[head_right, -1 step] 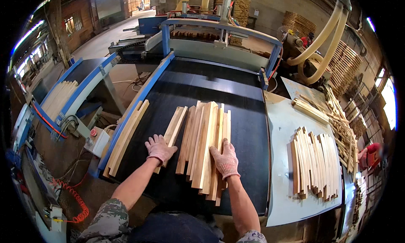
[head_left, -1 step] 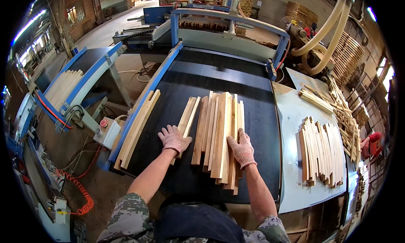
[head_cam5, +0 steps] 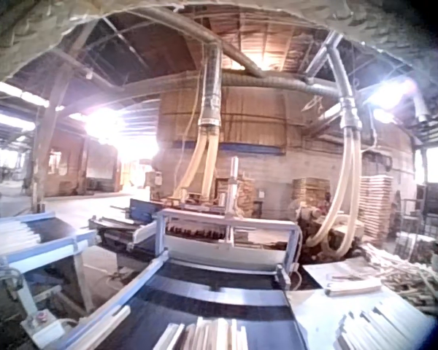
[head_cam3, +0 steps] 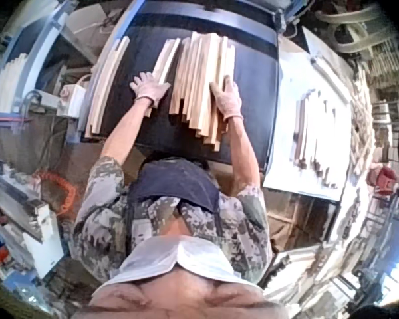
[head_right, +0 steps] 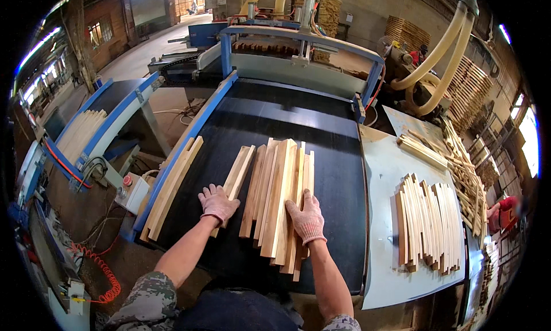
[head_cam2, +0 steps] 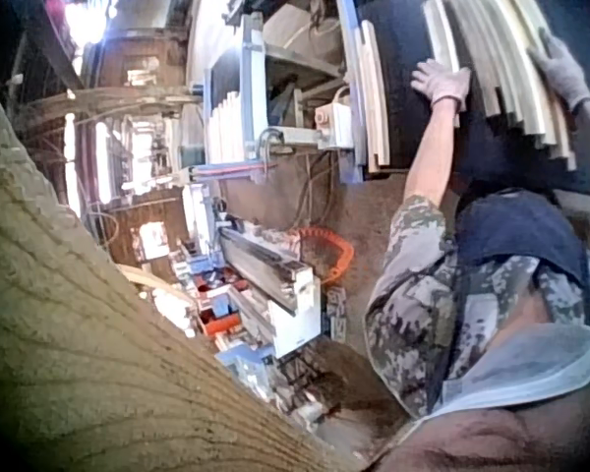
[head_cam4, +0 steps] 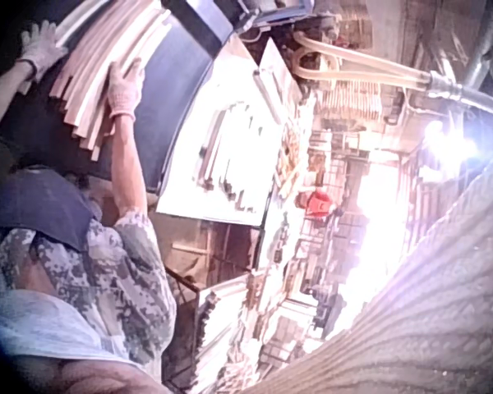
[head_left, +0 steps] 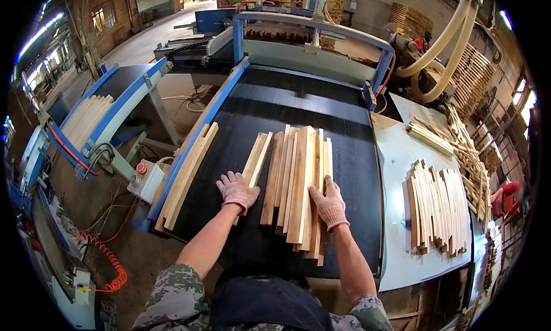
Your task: The person gathers wooden slats from a table and feeds them onto the conveyor belt of a woodworking machine.
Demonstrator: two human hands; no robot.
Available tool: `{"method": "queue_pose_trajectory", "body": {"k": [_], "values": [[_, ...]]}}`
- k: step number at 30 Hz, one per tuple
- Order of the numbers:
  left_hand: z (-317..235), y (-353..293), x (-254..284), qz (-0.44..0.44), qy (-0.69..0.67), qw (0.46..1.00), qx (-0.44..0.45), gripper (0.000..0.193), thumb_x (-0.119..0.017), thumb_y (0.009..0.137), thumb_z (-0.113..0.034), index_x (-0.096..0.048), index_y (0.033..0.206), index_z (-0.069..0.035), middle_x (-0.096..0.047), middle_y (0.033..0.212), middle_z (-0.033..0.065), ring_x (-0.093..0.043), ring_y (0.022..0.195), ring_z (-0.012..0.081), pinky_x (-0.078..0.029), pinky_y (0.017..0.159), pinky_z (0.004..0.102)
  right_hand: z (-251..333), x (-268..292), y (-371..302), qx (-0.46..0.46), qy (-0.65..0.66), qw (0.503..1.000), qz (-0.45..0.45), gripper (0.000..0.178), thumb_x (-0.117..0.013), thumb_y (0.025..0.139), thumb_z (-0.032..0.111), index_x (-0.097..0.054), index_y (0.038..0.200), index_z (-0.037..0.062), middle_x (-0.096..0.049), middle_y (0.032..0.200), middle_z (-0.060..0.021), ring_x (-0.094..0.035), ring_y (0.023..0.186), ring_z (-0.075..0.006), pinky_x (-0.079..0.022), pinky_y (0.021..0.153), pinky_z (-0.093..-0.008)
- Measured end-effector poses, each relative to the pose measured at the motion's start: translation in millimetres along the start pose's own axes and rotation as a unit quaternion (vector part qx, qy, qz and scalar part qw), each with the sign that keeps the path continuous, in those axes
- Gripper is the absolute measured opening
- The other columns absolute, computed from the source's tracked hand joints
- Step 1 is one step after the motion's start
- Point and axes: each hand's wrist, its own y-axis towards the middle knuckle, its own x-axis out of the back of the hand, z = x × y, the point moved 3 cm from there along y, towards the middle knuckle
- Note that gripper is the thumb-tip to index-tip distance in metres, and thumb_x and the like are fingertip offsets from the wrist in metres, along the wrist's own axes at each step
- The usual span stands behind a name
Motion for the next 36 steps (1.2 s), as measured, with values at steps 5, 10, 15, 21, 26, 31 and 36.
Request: {"method": "queue_pose_trajectory", "body": {"k": [5,10,15,21,26,31,36], "values": [[-1.5,0.2,-1.8,-0.037,-0.062,0.997,-0.016,0.065,-0.080,0.081,-0.037,-0.058,0.131,-0.002,-0.066,0.127,0.0207,-0.066,0.123,0.0403,-0.052,0.105,0.0517,1.3,0.6,0.5,0.003,0.013,1.000,0.002,0.093,-0.069,0.096,0.058,-0.044,0.161,-0.0031,-0.050,0.157,-0.0289,-0.053,0.143,-0.0437,-0.044,0.120,-0.0473],[21.7,-3.1,5.7,-0.070,-0.061,0.994,-0.056,0.050,-0.077,0.084,-0.028,-0.057,0.125,-0.007,-0.068,0.118,0.0220,-0.071,0.110,0.0434,-0.058,0.097,0.0533,-1.1,-1.2,0.4,-0.010,0.009,1.000,-0.001,0.094,-0.070,0.096,0.058,-0.043,0.162,-0.0025,-0.051,0.157,-0.0285,-0.054,0.143,-0.0424,-0.044,0.121,-0.0464],[100.7,3.3,23.8,-0.125,0.072,0.989,-0.018,0.056,-0.068,0.091,-0.018,-0.058,0.146,-0.014,-0.069,0.113,0.0172,-0.074,0.102,0.0374,-0.059,0.084,0.0511,-3.6,-1.8,1.7,-0.006,0.000,1.000,0.004,0.095,-0.067,0.096,0.062,-0.043,0.163,-0.0017,-0.049,0.158,-0.0286,-0.053,0.144,-0.0423,-0.043,0.121,-0.0459],[142.3,9.8,47.3,-0.110,0.220,0.967,-0.066,0.045,-0.072,0.088,-0.016,-0.068,0.132,-0.013,-0.068,0.121,0.0137,-0.066,0.117,0.0349,-0.051,0.098,0.0490,-3.4,0.8,0.7,-0.012,-0.002,1.000,0.010,0.097,-0.066,0.095,0.064,-0.043,0.162,-0.0022,-0.049,0.159,-0.0297,-0.054,0.143,-0.0433,-0.045,0.119,-0.0472],[164.1,17.0,33.2,-0.230,0.212,0.947,-0.074,0.055,-0.080,0.084,-0.028,-0.070,0.134,-0.010,-0.056,0.149,0.0215,-0.049,0.145,0.0401,-0.039,0.119,0.0519,10.0,10.7,-0.2,-0.023,-0.001,0.999,0.042,0.096,-0.067,0.094,0.058,-0.040,0.164,-0.0015,-0.051,0.157,-0.0293,-0.055,0.143,-0.0422,-0.046,0.119,-0.0467],[31.3,-32.5,76.2,-0.093,-0.148,0.970,-0.170,0.080,-0.074,0.089,-0.042,-0.054,0.153,0.001,-0.054,0.156,0.0266,-0.048,0.148,0.0427,-0.037,0.125,0.0505,6.3,28.8,6.2,-0.027,-0.049,0.992,0.110,0.101,-0.072,0.087,0.049,-0.034,0.168,0.0010,-0.054,0.155,-0.0293,-0.059,0.140,-0.0399,-0.048,0.118,-0.0431],[-116.3,-81.3,56.9,0.075,-0.220,0.952,-0.198,0.109,-0.074,0.087,-0.053,-0.031,0.163,0.012,-0.053,0.154,0.0331,-0.052,0.145,0.0444,-0.040,0.124,0.0431,12.6,37.2,16.8,-0.036,-0.083,0.982,0.165,0.109,-0.077,0.083,0.048,-0.030,0.170,0.0018,-0.060,0.148,-0.0299,-0.065,0.132,-0.0399,-0.051,0.114,-0.0416]]}}
